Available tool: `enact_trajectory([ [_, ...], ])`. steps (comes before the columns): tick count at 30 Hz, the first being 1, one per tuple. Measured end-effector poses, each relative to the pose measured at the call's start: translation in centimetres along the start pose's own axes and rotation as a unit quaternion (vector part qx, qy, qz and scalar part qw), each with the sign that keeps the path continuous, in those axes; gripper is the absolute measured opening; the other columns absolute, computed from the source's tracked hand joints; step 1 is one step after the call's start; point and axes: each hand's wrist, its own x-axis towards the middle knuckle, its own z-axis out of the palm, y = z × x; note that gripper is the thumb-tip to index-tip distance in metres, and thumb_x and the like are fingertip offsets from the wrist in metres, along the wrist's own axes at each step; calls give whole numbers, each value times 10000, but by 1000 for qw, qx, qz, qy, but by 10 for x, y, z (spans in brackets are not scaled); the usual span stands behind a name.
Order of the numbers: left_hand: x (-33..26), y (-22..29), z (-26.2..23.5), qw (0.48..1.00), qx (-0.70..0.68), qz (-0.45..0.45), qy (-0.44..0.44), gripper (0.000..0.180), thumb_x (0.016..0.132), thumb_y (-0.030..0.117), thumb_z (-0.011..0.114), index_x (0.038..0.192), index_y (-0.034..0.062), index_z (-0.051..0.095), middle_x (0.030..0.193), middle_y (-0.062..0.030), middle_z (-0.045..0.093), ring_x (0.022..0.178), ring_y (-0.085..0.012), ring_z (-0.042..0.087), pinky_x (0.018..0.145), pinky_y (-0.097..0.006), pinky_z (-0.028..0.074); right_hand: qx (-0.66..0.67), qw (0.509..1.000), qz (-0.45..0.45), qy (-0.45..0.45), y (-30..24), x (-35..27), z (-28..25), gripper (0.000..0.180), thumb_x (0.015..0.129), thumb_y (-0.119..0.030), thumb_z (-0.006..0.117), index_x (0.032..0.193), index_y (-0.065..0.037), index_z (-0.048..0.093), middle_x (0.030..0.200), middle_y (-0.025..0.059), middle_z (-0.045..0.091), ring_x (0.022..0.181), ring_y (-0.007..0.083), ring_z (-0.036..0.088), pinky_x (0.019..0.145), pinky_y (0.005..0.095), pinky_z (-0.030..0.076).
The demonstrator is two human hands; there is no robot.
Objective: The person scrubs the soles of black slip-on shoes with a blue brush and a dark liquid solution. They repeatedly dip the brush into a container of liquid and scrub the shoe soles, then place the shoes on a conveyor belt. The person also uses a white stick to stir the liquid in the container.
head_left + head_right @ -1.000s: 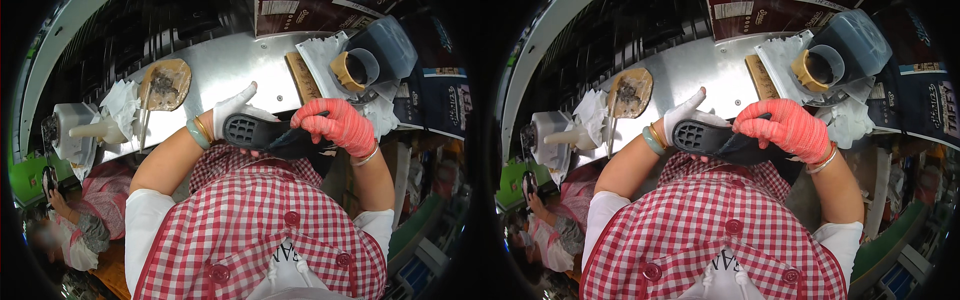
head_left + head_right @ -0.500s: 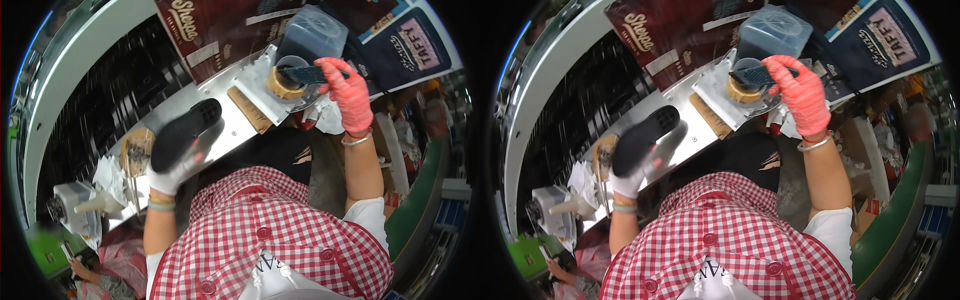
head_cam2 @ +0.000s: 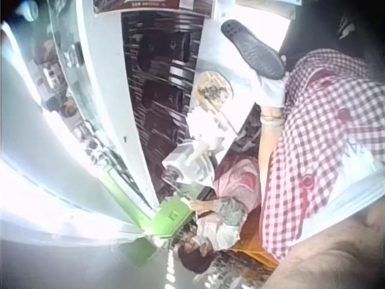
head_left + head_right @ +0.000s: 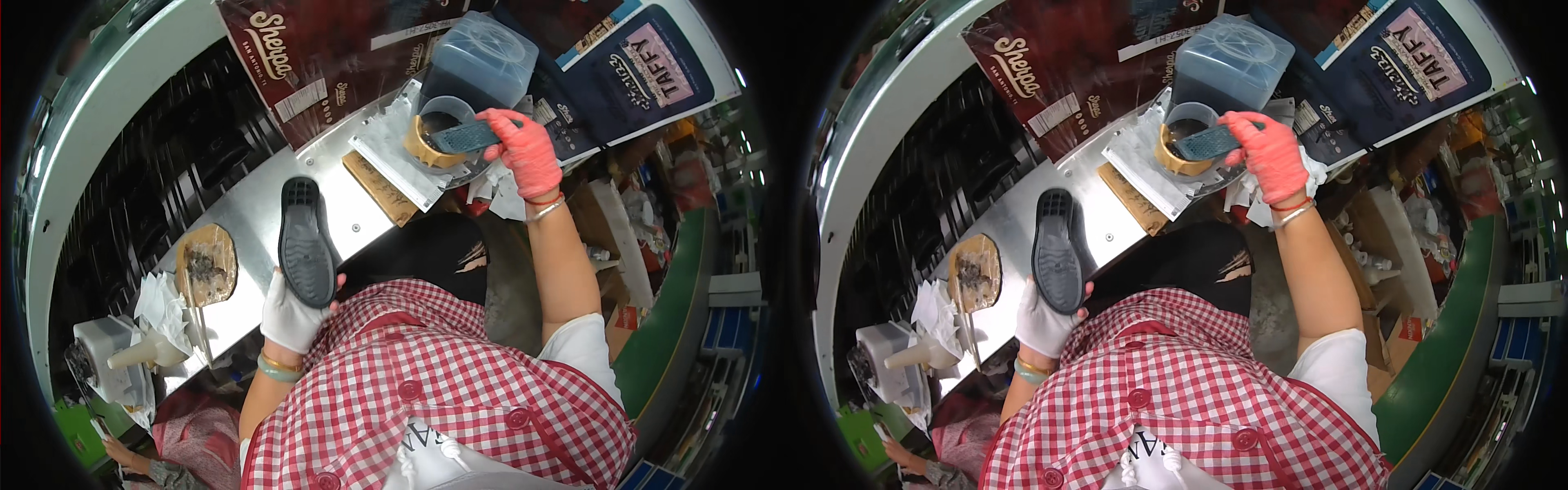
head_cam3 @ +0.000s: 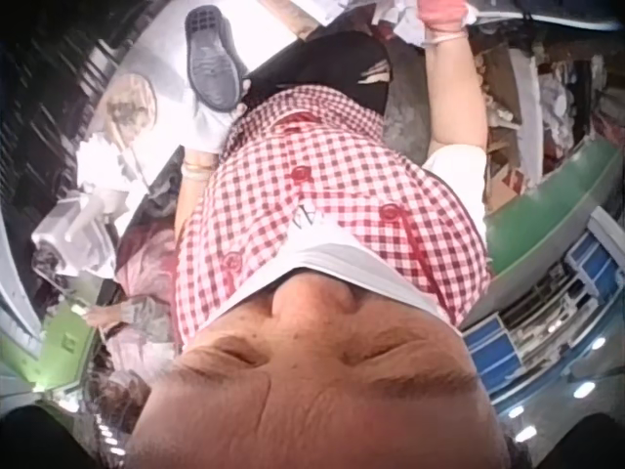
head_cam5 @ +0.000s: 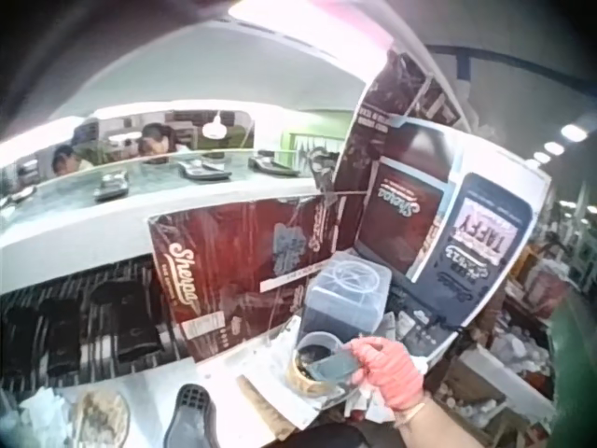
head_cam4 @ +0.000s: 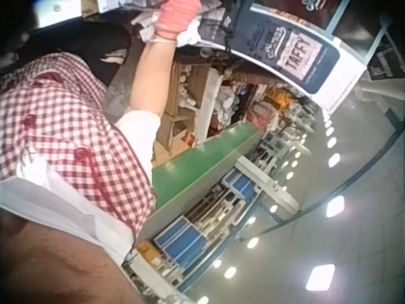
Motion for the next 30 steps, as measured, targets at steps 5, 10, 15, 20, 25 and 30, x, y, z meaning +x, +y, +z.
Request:
enact_trajectory([
  [5,32,-3,12,993,-29,37,-109,502,963,452,272,1334,135,388,1293,-131,478,1150,-440,460,710,-481,475,206,976,27,-70,3,-43,42,231,916,-250,543,951,-35,620,754,15,630,516,36,553,416,136,361],
  [10,41,-7,31,980,-80,25,-181,562,937,454,374,1358,83,336,1357,-193,387,1203,-456,395,806,-556,484,237,963,37,-124,-23,-90,104,249,918,-250,540,1021,-34,609,807,39,646,594,71,606,451,152,418],
  [15,32,-13,42,980,-69,24,-184,592,920,433,444,1375,84,296,1368,-184,364,1208,-388,415,848,-568,480,199,972,21,-123,-21,-96,121,228,909,-229,549,998,-35,628,807,45,648,616,89,622,450,168,408],
  [20,30,-16,42,983,-29,37,-175,611,904,424,488,1375,87,293,1360,-173,369,1180,-359,440,851,-559,488,191,975,20,-114,-25,-102,121,190,900,-167,555,974,-9,631,813,48,643,625,95,621,492,185,456],
  [25,29,-18,41,986,-8,54,-160,618,890,430,510,1365,89,311,1344,-173,390,1163,-353,452,844,-558,492,221,969,-10,-108,-24,-106,122,165,898,-108,550,970,21,623,841,65,640,655,95,614,568,207,510],
  [30,29,-16,38,987,-15,52,-152,625,885,442,513,1364,94,315,1329,-170,407,1145,-347,463,840,-558,492,221,968,1,-120,-21,-110,122,175,900,-107,548,970,38,617,875,89,644,696,110,621,591,219,528],
])
